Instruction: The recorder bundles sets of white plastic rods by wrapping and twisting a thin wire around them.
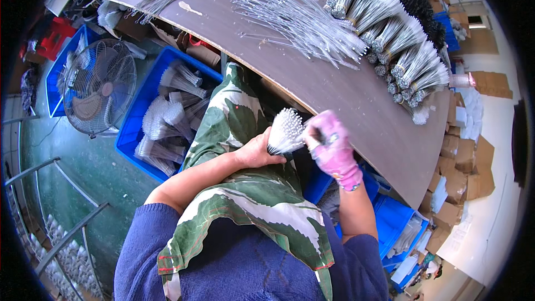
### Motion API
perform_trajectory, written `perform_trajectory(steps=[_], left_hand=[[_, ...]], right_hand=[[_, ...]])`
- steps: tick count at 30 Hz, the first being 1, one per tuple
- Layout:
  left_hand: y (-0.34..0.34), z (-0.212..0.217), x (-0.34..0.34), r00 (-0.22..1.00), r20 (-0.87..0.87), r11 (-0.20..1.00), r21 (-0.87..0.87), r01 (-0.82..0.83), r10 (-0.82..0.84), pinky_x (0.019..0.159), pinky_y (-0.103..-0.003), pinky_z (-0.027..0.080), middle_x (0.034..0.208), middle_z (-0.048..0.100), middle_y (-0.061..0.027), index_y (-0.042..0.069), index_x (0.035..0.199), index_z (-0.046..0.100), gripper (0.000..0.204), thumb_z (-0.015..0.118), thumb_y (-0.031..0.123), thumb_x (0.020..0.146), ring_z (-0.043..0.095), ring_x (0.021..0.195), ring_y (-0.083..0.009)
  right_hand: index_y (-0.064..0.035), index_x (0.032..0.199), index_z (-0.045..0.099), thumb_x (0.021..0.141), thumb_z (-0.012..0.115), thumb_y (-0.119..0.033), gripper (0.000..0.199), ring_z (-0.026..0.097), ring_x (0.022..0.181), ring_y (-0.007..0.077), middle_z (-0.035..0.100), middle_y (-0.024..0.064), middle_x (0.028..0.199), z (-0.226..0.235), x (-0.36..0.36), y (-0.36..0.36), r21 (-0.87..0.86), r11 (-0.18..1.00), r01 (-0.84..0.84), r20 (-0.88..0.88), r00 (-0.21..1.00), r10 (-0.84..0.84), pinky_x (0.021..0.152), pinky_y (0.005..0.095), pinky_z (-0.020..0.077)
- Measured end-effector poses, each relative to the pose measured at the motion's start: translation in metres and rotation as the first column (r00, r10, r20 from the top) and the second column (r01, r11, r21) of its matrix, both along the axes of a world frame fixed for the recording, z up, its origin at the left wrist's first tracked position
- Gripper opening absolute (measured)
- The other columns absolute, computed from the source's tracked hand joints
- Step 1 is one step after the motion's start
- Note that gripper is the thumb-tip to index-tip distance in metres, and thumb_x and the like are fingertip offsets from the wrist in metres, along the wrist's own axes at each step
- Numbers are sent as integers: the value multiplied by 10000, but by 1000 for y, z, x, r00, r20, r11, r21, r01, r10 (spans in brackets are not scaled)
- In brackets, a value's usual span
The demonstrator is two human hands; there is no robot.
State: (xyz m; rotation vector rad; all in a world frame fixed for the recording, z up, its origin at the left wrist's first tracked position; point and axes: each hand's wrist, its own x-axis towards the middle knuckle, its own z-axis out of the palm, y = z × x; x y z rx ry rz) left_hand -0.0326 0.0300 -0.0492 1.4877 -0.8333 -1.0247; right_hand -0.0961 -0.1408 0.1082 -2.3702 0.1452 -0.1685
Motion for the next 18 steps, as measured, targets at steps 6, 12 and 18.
perform_trajectory(steps=[6,12,18], left_hand=[[4,-6,4,1000,-4,998,66,-21,21,973,-387,391,1164,538,-228,-1,1304,304,857,789,309,669,510,1138,-342],[2,-2,4,1000,-8,996,91,-25,26,966,-389,398,1167,536,-236,-2,1308,297,874,788,329,665,516,1128,-351],[4,-6,2,999,4,996,84,-37,37,962,-393,402,1165,538,-239,-12,1295,305,869,787,340,663,520,1123,-354]], right_hand=[[-90,820,546,916,540,-138,108,470,496,81,513,11,640,85,44,-65,628,685,369,314,685,-657,395,187,298],[-76,945,549,894,588,-142,92,514,488,99,623,79,763,2,68,-90,687,440,578,-65,652,-755,378,206,345],[-51,862,638,824,641,-28,45,549,766,61,616,-17,801,8,13,-7,551,778,302,-249,949,-192,696,231,454]])
